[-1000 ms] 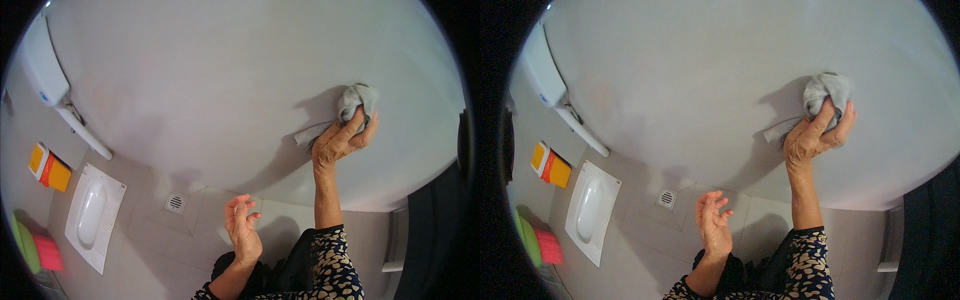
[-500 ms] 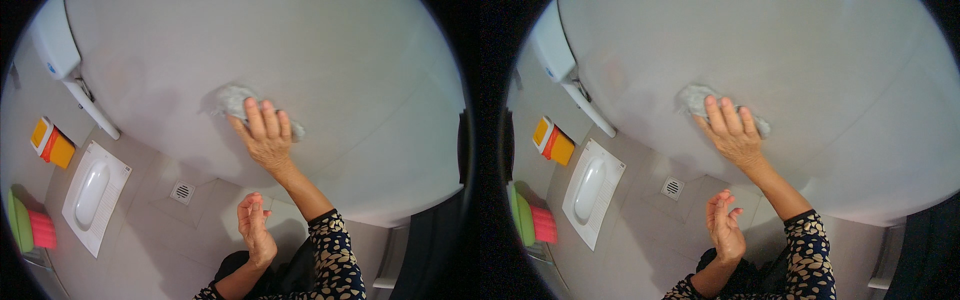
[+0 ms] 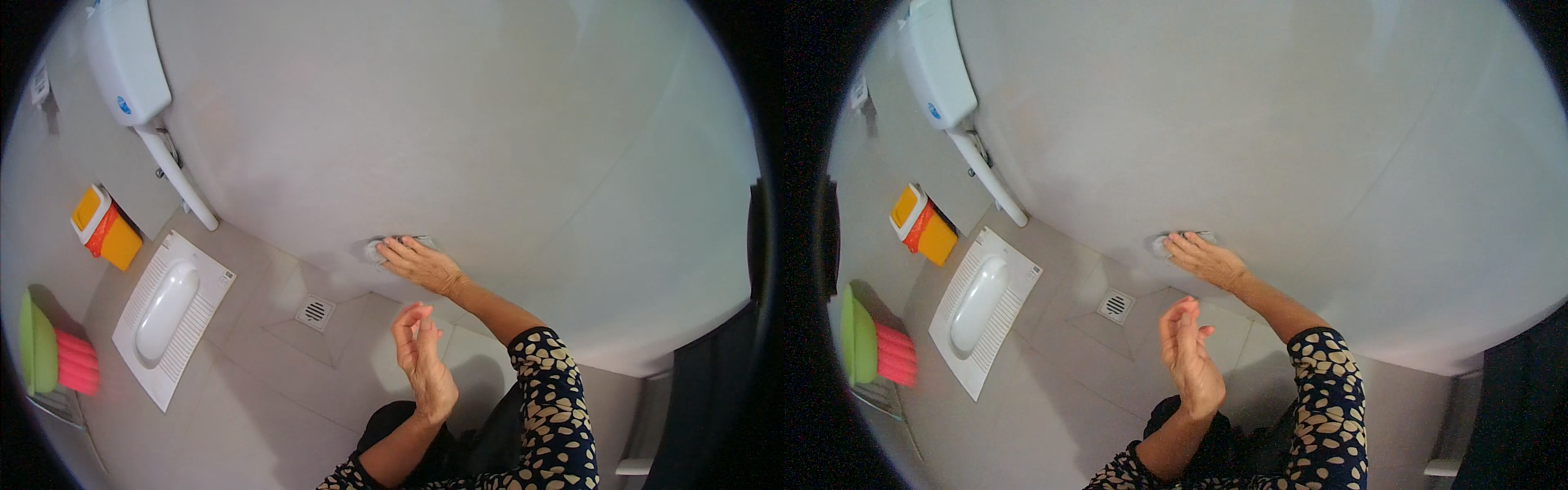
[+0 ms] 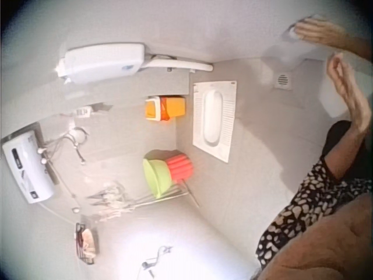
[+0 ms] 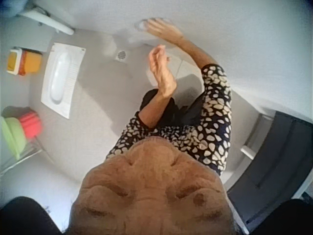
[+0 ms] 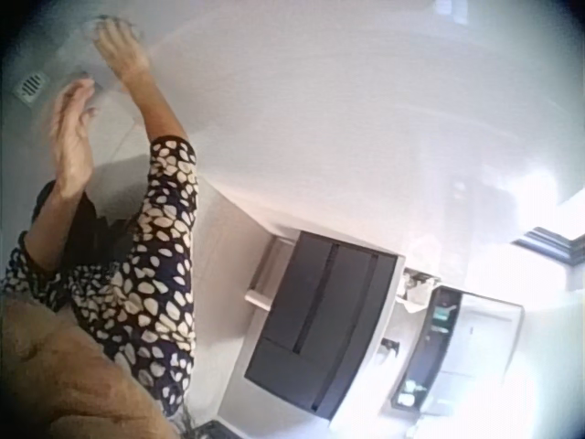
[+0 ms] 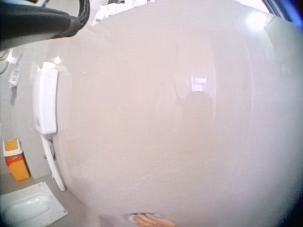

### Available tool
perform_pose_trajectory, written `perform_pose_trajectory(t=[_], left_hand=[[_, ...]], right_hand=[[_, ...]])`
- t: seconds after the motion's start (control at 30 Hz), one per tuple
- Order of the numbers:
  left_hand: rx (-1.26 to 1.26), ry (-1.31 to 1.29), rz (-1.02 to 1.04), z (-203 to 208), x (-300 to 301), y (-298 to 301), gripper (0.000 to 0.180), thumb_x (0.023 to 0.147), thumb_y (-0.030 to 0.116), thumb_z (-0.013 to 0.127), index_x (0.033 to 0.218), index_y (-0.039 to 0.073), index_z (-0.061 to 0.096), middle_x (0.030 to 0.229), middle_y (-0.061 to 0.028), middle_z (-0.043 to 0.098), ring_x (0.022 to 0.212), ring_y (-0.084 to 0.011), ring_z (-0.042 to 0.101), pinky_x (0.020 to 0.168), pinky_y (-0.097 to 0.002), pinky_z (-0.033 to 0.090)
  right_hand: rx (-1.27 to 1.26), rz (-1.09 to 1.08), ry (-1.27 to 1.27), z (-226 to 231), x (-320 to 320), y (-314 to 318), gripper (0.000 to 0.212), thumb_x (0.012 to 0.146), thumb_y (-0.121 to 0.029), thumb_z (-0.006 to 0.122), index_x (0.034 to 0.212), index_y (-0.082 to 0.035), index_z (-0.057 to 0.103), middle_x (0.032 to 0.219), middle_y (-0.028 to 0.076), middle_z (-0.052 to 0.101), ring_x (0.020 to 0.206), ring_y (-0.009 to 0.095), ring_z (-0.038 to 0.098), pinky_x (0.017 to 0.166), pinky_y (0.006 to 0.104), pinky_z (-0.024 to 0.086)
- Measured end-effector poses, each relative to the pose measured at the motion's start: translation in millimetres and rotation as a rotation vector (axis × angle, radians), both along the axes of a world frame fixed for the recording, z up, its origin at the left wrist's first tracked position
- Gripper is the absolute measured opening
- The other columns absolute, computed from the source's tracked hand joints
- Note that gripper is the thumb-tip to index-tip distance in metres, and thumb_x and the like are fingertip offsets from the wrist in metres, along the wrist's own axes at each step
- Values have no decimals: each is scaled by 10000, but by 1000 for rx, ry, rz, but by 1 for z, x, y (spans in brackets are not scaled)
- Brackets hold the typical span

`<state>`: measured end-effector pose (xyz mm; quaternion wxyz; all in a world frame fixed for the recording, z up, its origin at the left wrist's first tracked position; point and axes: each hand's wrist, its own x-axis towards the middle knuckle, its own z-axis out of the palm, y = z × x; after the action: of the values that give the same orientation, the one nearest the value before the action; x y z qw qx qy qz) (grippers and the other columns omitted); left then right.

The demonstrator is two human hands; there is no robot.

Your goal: The person wipes a bathroom wall with a cloth, then rinses and wrings the cloth in a sink. They continue wiping the wall and window sill, repeatedly rinsing and wringing the cloth to clean the surfaces.

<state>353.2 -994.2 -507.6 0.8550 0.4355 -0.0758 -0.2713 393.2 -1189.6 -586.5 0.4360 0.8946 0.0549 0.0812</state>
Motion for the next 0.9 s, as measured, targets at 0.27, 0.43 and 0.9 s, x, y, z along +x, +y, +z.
perform_pose_trajectory(t=[0.27,0.43,0.9], left_hand=[[-31,71,-8,4,10,6,202,922,249,486,1051,99,531,1167,-11,493,1042,-105,453,793,-285,365],[-29,147,21,-5,19,2,198,922,233,484,1054,93,533,1188,-23,483,1053,-113,452,800,-286,367],[-18,137,99,-9,36,-2,223,921,242,474,1055,71,524,1197,-52,464,1063,-127,430,816,-286,352]], right_hand=[[-57,-41,-819,124,-27,-1,338,837,-152,545,1162,-241,572,1350,29,441,1249,252,377,1032,416,270],[-222,-125,-1240,163,31,0,279,872,-140,523,1076,-296,630,1329,49,458,1231,272,398,1035,413,258],[55,75,-403,51,126,16,415,852,-274,493,1259,-193,493,1420,13,316,1319,208,272,1076,410,213]])
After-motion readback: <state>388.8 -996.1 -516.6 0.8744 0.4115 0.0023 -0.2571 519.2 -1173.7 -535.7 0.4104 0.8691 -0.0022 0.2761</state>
